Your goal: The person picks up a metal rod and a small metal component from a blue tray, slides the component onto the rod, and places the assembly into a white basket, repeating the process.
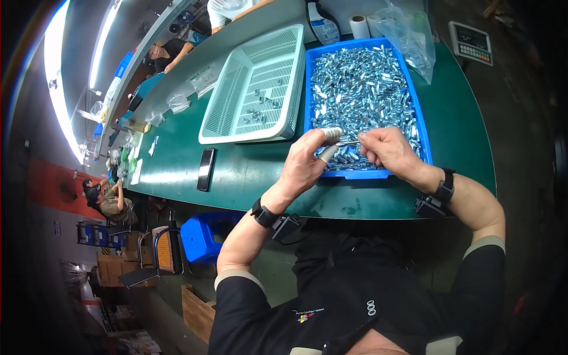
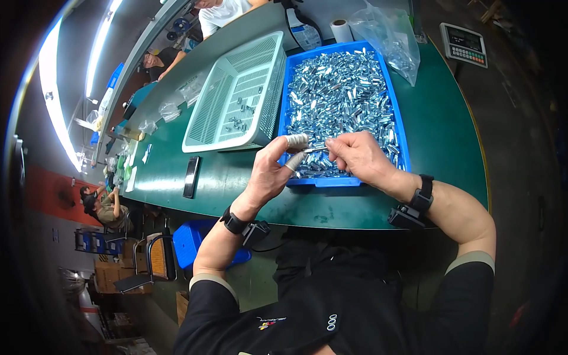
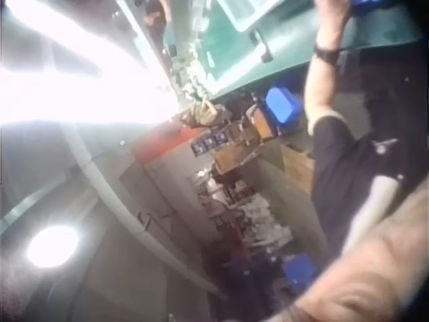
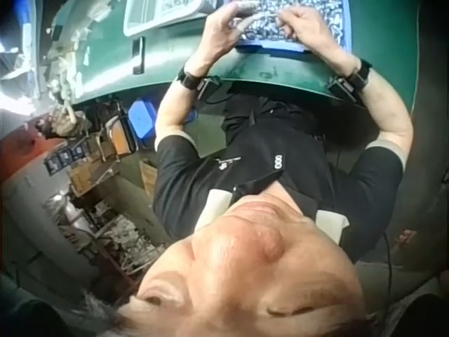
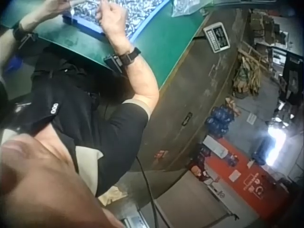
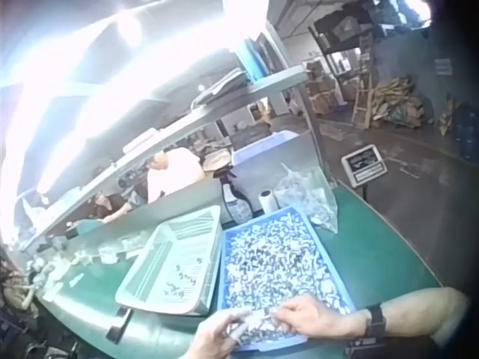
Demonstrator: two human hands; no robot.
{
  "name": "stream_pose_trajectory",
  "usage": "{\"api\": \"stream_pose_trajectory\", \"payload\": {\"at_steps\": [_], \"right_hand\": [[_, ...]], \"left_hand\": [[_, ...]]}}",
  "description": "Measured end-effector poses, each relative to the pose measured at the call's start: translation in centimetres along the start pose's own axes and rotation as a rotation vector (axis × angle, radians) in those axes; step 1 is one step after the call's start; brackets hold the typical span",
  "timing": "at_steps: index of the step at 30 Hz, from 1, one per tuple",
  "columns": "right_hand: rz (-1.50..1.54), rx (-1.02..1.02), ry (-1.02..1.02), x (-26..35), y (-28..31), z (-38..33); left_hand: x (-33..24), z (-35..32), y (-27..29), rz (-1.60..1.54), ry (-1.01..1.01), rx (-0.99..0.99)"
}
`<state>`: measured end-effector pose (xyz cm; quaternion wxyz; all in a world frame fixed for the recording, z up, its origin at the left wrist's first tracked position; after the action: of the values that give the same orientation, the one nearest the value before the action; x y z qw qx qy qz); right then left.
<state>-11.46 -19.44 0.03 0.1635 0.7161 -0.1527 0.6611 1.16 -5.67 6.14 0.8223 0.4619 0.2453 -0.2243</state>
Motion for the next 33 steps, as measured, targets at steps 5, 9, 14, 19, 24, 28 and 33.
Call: {"api": "stream_pose_trajectory", "payload": {"at_steps": [5, 9, 14, 19, 24, 28, 33], "right_hand": [[-0.006, 0.056, -0.041, -0.5, -0.3, 0.0], [0.062, 0.032, -0.005, 0.0, -0.4, -0.2], [0.161, -0.135, 0.078, 0.1, 0.8, -0.1], [0.231, -0.146, 0.084, 0.0, 0.9, 0.1], [0.221, -0.164, 0.09, -0.1, 1.2, 0.0], [0.233, -0.146, 0.074, -0.1, 0.7, 0.1], [0.19, -0.14, 0.089, 0.0, 0.7, 0.0]], "left_hand": [[-1.1, 0.0, -1.1, -0.013, -0.038, 0.036], [0.1, -0.1, -0.8, -0.114, 0.074, -0.012], [1.0, 0.5, 3.4, 0.115, 0.075, -0.161], [1.9, 2.8, 10.3, 0.67, 0.018, -0.381], [2.2, 4.0, 2.8, 0.591, -0.108, -0.016], [4.5, 3.5, -0.6, 0.785, -0.172, 0.18], [4.1, 3.3, -0.5, 0.633, -0.111, 0.164]]}}
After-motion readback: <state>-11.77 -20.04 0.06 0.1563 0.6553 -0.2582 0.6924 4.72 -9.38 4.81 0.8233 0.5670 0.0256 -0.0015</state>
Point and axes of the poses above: each hand's wrist, its own z-axis towards the middle knuckle, its own y-axis out of the back of the hand, x = y × z, the point moved 6 cm from there along z, towards the middle knuckle, and after that the axes turned 1 degree about -x, right-handed, at the moved point
